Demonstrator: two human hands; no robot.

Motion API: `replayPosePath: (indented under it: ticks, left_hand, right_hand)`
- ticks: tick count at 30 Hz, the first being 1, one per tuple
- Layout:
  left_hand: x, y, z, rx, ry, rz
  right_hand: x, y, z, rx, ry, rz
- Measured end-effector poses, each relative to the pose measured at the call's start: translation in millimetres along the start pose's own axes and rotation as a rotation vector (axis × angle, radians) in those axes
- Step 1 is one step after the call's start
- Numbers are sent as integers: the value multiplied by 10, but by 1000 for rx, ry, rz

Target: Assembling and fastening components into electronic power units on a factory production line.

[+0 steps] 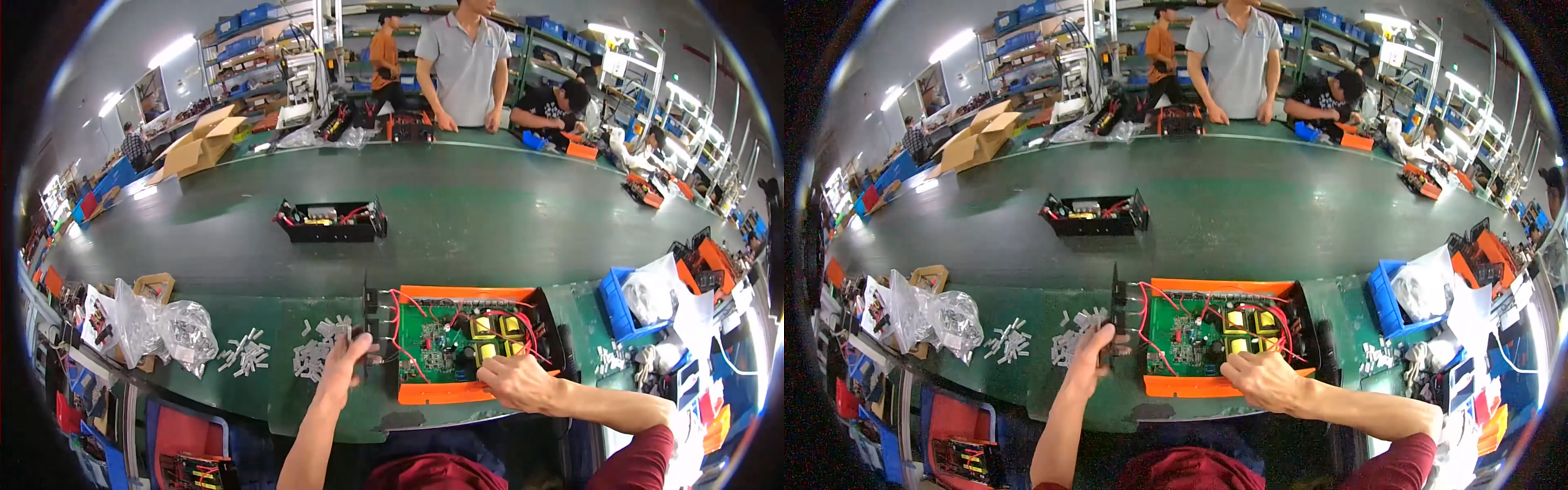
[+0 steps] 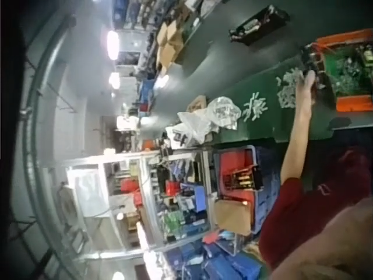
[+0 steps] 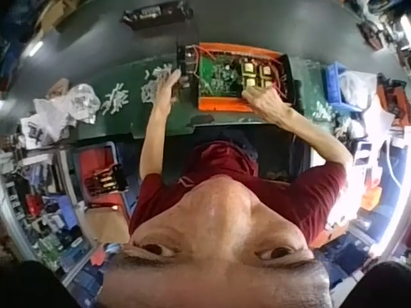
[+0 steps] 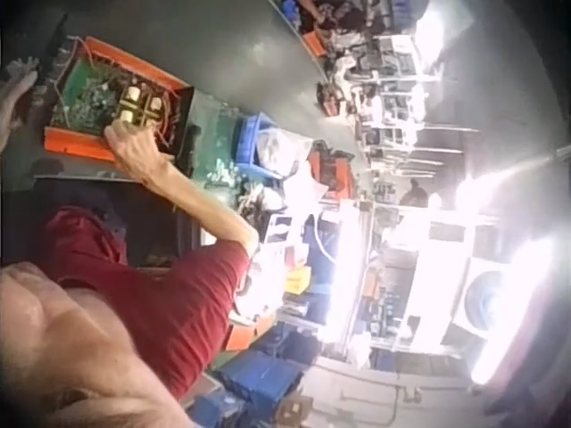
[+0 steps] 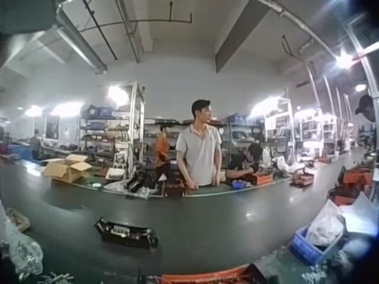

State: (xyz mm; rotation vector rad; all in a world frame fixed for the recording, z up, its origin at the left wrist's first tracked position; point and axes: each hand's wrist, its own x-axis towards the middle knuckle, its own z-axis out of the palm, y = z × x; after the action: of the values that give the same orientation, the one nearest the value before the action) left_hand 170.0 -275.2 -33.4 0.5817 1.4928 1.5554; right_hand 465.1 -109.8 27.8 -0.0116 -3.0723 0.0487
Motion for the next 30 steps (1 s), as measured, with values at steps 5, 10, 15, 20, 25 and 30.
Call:
replayPosePath:
  ticks: [5,10,15,20,25,30]
  left_hand:
    - [-28,1,189,224,11,168]
    - [6,-108,90,174,102,40]
    - [-118,-71,64,378,243,-2]
    - [-165,-258,77,583,310,326]
    - [-536,-162,303,811,391,817]
    - [-1061,-135,648,960,176,261]
  right_hand:
    - [-177,87,348,11,86,97]
    - [-411,34,292,98,386,199]
    - [-694,138,266,38,644,554]
    - [-727,275,307,14,581,733]
    - [-513,511,366,56,452,791]
    - [-426,636,254,23,338,790]
